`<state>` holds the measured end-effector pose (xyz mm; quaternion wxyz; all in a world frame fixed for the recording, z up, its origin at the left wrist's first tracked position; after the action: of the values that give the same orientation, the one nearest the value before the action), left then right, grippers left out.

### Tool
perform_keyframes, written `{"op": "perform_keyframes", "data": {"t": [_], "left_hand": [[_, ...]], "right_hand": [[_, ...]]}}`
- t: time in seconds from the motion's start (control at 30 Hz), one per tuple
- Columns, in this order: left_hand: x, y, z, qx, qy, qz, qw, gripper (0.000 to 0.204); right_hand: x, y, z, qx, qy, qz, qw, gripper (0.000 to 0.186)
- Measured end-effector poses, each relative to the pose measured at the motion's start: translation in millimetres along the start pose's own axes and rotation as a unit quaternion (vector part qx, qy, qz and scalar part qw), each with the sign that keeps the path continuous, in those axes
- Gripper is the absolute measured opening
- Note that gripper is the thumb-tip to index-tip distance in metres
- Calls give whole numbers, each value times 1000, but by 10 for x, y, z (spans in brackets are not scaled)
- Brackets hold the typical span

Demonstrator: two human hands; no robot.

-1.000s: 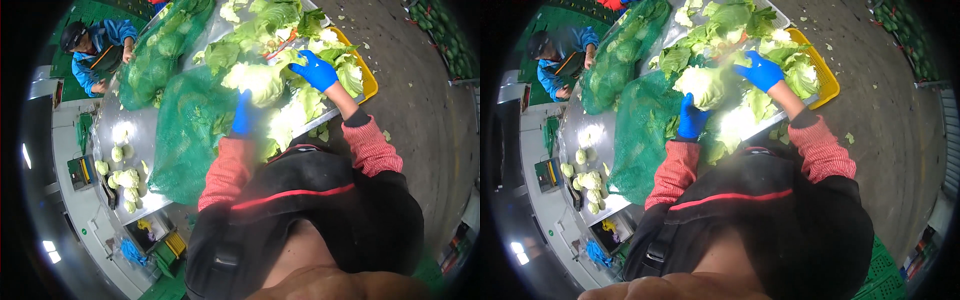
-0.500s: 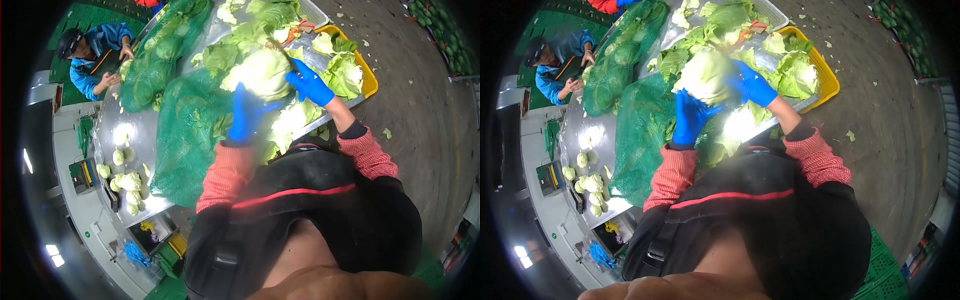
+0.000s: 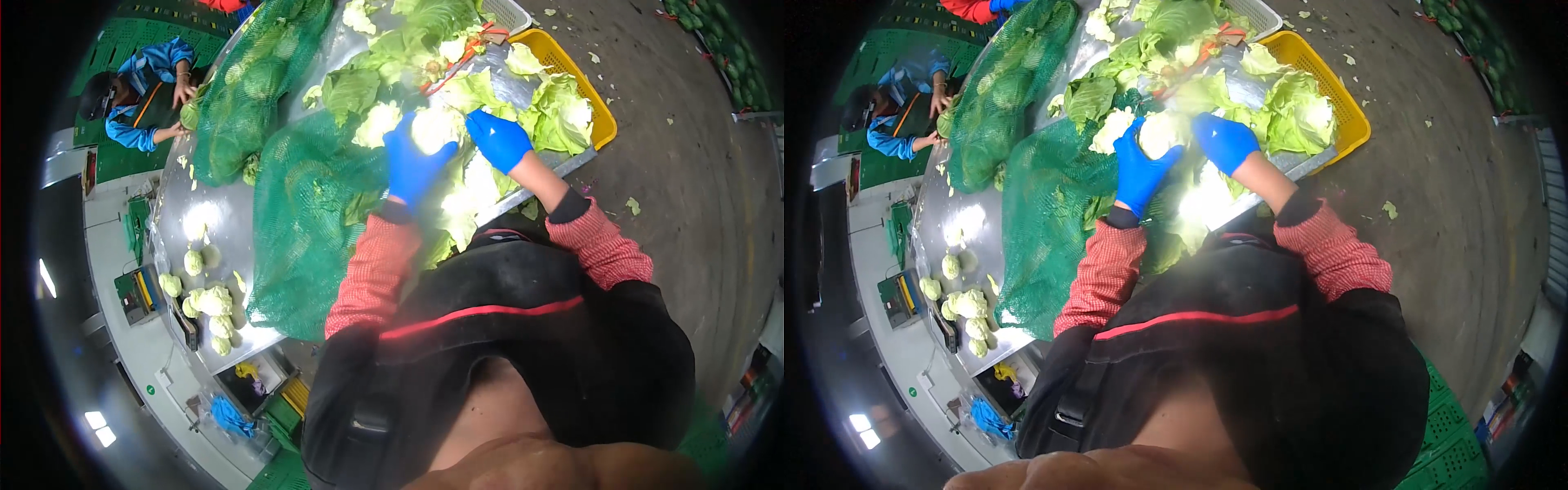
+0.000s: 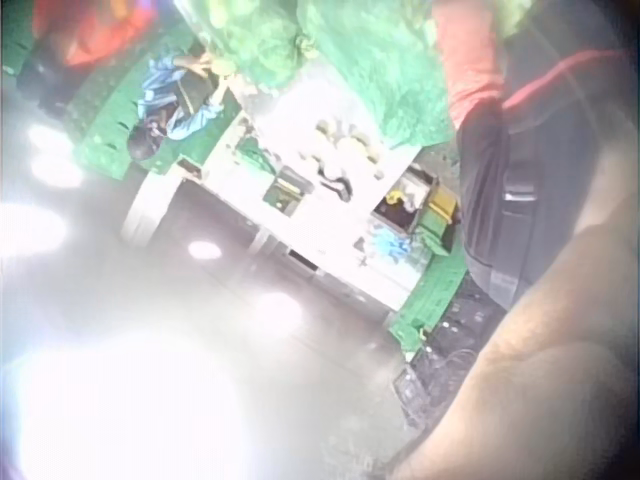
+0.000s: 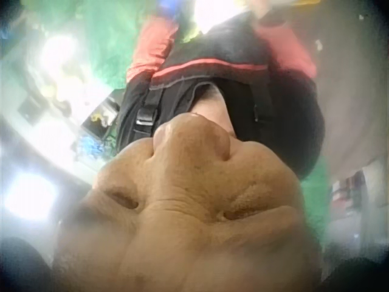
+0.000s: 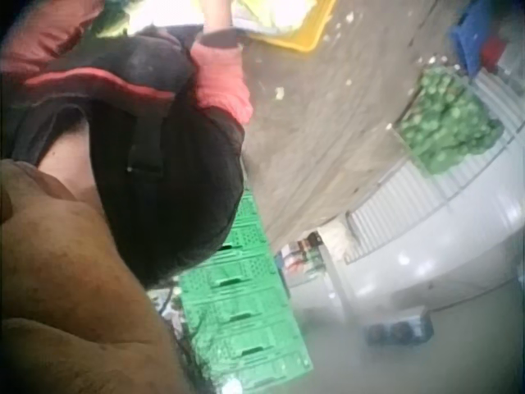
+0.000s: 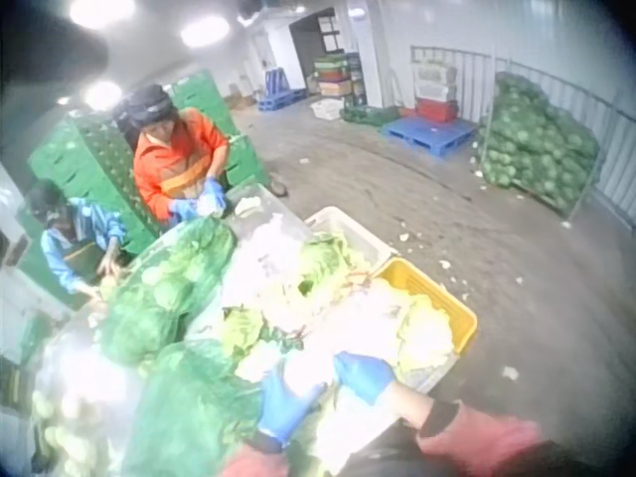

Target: The person removes cabbages from a mesh bag, trims and peels outer leaves from each cabbage using a knife and by hand, and arranges the cabbages on the table.

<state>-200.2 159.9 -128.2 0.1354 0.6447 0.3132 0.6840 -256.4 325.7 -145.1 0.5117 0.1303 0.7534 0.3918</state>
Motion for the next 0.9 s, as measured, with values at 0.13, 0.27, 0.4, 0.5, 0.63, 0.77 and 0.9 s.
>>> {"op": "perform_keyframes", "data": {"t": [0.13, 0.27, 0.4, 0.5, 0.63, 0.77, 0.9], "left_hand": [[-54, -70, -85, 29, -42, 14, 999, 89], [22, -147, -123, 33, -26, -39, 998, 89], [106, -175, -133, 44, -67, -97, 992, 84], [169, -200, -66, 58, -96, -109, 988, 81], [121, -169, 0, 40, -86, -75, 993, 85], [16, -68, 28, 38, -115, -49, 991, 87], [67, -21, 123, 43, -138, -68, 987, 90]], "right_hand": [[-293, 208, 150, -71, -1, 111, 991, 19], [-148, 147, 187, -58, -22, 105, 993, 20], [3, 98, 37, -62, -58, 134, 987, 19], [195, 54, -122, -76, -70, 157, 982, 21], [294, 203, -348, -160, -156, 100, 970, 36], [-95, 102, -295, -94, -152, 34, 983, 62], [-170, 52, -185, -88, -108, 63, 988, 38]]}}
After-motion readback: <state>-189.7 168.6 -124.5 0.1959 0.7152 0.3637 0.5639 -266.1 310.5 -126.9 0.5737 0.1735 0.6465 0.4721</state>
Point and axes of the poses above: each hand's wrist, its own z-axis away from the middle knuckle, its own y-axis out of the back of the hand, x = y × z, the point moved 4 cm from there along -z, towards the middle knuckle
